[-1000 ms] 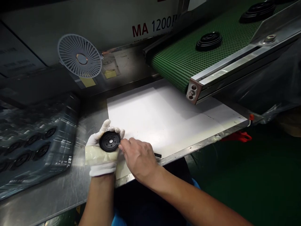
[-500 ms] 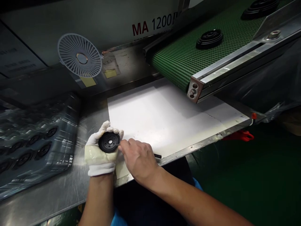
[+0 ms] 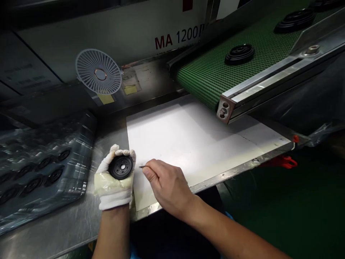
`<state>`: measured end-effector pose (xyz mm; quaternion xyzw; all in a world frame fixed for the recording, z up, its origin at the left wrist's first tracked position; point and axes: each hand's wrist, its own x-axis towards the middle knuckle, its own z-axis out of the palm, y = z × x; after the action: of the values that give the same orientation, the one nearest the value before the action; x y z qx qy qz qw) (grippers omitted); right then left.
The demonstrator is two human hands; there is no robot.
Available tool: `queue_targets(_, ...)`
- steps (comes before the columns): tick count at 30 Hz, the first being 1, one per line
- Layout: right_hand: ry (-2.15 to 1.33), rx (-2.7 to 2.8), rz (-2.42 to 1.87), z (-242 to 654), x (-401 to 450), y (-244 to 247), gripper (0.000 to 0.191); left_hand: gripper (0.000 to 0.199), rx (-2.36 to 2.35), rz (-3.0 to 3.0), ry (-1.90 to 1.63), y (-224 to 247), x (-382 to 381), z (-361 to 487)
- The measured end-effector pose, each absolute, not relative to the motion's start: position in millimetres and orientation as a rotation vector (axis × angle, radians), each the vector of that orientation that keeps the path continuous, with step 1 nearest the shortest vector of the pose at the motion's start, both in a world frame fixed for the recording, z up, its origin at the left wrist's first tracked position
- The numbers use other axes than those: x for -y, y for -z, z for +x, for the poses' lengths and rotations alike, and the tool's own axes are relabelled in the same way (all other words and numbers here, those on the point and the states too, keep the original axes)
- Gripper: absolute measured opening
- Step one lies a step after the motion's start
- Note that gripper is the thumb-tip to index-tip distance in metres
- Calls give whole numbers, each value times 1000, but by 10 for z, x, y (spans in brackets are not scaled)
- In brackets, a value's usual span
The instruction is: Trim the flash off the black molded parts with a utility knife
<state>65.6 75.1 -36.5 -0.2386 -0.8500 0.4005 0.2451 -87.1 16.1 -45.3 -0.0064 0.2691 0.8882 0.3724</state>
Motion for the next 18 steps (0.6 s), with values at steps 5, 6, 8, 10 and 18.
queue_targets(5,-1179,2193,-791,743,-830,369,26,14,-706,-120,-2251,392,-208,-849)
queue_targets(6,-1203,2171,-812,756,-834,375,27,15,-694,-136,-2233,380,-220,-845)
queue_targets(8,-1251,2126,-838,782,-837,386,30,18,-646,-150,-2204,356,-244,-837)
queue_targets(10,-1302,2083,-849,808,-838,391,31,22,-589,-151,-2190,328,-259,-824)
queue_targets(18,-1555,1826,-833,907,-822,371,36,25,-1095,171,-2093,286,-256,-829)
